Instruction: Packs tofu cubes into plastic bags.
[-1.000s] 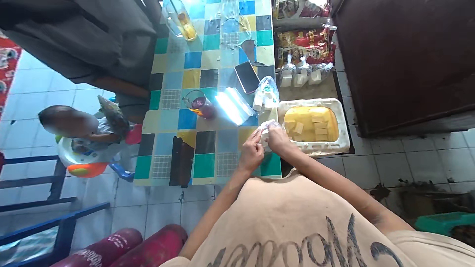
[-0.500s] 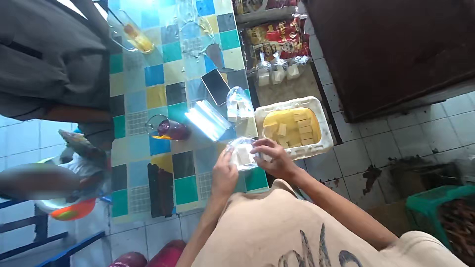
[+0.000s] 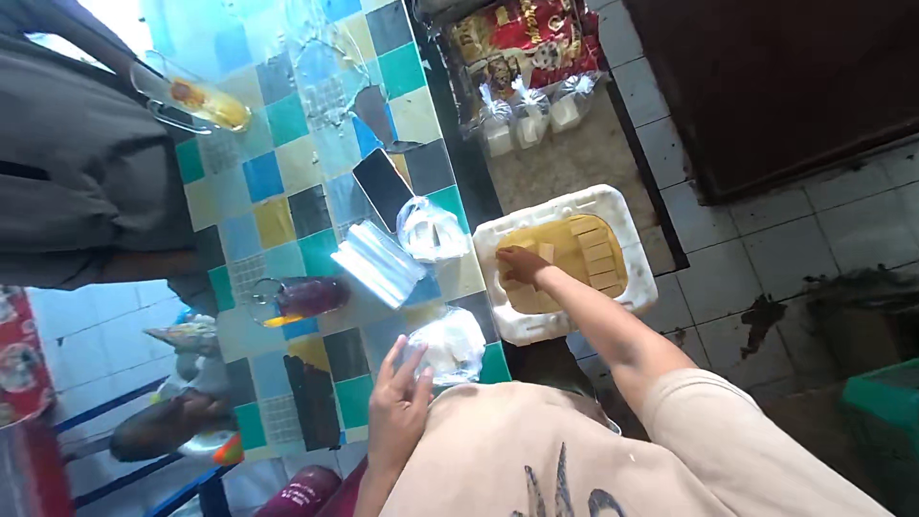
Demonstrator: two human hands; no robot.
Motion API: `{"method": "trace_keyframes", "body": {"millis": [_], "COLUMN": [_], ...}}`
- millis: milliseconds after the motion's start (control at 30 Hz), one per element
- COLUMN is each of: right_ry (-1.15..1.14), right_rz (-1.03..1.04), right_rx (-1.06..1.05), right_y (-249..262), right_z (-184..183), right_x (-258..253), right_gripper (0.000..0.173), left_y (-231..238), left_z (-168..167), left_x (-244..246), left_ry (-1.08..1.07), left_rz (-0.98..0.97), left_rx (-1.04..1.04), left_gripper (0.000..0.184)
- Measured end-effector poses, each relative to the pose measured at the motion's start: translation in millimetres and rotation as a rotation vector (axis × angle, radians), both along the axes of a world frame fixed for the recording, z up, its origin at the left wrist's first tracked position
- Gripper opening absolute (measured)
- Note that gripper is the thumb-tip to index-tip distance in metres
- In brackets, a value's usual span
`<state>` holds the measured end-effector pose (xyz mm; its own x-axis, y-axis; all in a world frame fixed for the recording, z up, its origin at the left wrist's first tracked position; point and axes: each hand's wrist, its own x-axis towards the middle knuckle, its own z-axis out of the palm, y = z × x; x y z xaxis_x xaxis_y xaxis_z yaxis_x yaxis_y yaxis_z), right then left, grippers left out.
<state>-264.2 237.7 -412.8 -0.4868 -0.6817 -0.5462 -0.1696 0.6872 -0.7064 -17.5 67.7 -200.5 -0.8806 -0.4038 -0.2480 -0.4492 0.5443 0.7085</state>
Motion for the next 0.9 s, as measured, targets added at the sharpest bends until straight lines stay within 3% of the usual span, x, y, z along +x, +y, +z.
{"method": "trace_keyframes", "body": {"millis": [167, 233, 300, 533, 600, 700, 800, 900], "right_ry": [0.098, 0.092, 0.039, -0.132, -0.195, -0.388, -0.654, -0.784], "right_rz": [0.025, 0.037, 0.037, 0.034, -0.098, -0.473, -0.807, -0.907], "right_rx": [-0.011, 0.019, 0.035, 0.057, 0.010, -0.058, -0.191, -0.315], "right_y": [-3, -7, -11, -7, 8, 37, 64, 82], "right_z": [4, 12, 17, 7, 7, 25, 54, 87], "right_x": [6, 5, 4, -7, -10, -9, -5, 2], "right_gripper": [0.045, 0.051, 0.056, 0.051, 0.052, 0.053, 0.042, 0.035], "left_y": [6, 11, 15, 15, 12, 8, 7, 6], "left_z": [-10, -14, -17, -6, -3, 0, 0, 2], "left_x": [7, 6, 3, -4, -8, -15, -18, -17], "left_ry": [-0.001, 0.006, 0.003, -0.022, -0.018, -0.023, -0.028, -0.055], "left_rz": [0.028, 0.051, 0.122, 0.212, 0.218, 0.194, 0.174, 0.149], "left_rx": [-0.118, -0.123, -0.057, 0.116, 0.164, 0.225, 0.286, 0.336], "left_gripper": [0.037, 0.036, 0.035, 0.041, 0.044, 0.044, 0.044, 0.046]}}
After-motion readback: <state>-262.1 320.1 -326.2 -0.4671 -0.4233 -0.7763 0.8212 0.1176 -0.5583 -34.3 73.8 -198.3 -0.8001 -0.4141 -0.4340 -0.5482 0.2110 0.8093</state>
